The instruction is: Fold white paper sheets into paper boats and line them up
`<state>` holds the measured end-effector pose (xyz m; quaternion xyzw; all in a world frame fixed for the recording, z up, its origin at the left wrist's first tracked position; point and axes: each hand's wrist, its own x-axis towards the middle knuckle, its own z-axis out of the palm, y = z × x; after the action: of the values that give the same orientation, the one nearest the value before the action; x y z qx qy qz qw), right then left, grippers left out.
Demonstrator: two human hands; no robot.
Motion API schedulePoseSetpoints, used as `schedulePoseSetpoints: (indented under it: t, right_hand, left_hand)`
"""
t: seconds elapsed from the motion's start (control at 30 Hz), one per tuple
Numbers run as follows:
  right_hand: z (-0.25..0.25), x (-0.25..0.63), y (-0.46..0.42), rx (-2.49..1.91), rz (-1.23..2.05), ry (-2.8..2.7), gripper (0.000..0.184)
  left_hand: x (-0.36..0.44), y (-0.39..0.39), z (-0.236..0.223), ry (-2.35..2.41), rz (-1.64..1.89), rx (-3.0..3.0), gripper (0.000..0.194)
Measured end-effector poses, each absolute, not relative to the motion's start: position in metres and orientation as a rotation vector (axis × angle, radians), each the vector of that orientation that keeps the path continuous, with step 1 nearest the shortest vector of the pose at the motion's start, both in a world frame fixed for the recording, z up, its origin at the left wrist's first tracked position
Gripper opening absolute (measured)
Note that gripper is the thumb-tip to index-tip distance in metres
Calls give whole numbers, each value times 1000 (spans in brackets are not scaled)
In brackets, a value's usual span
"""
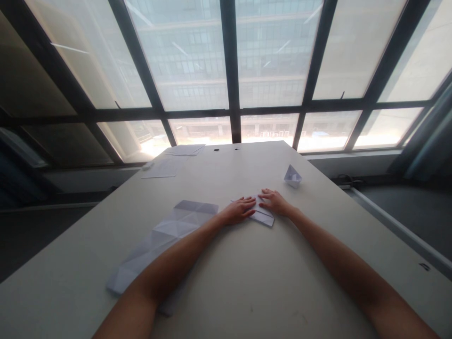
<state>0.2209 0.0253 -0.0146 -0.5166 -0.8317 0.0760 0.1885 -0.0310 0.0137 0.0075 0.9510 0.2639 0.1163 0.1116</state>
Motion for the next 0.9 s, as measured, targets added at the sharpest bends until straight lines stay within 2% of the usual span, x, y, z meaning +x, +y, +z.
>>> schedulePoseSetpoints:
  t: [0.2,0.43,0.73,0.9]
  right_hand:
    - [-8,221,21,-1464,119,-2319,40]
    - [5,214,8,-1467,-29,-2246,21]
    - [1,192,2,-1412,-55,-2363,31]
    - [-6,196,8,-1321,14,-2362,35]
  left_hand:
    - [-33,9,13,676,386,2720,48]
    - [-29,6,14,572,369,2729,48]
    - [-24,4,12,566,267,2850,60]
    - [-23,3,11,610,322,2831,64]
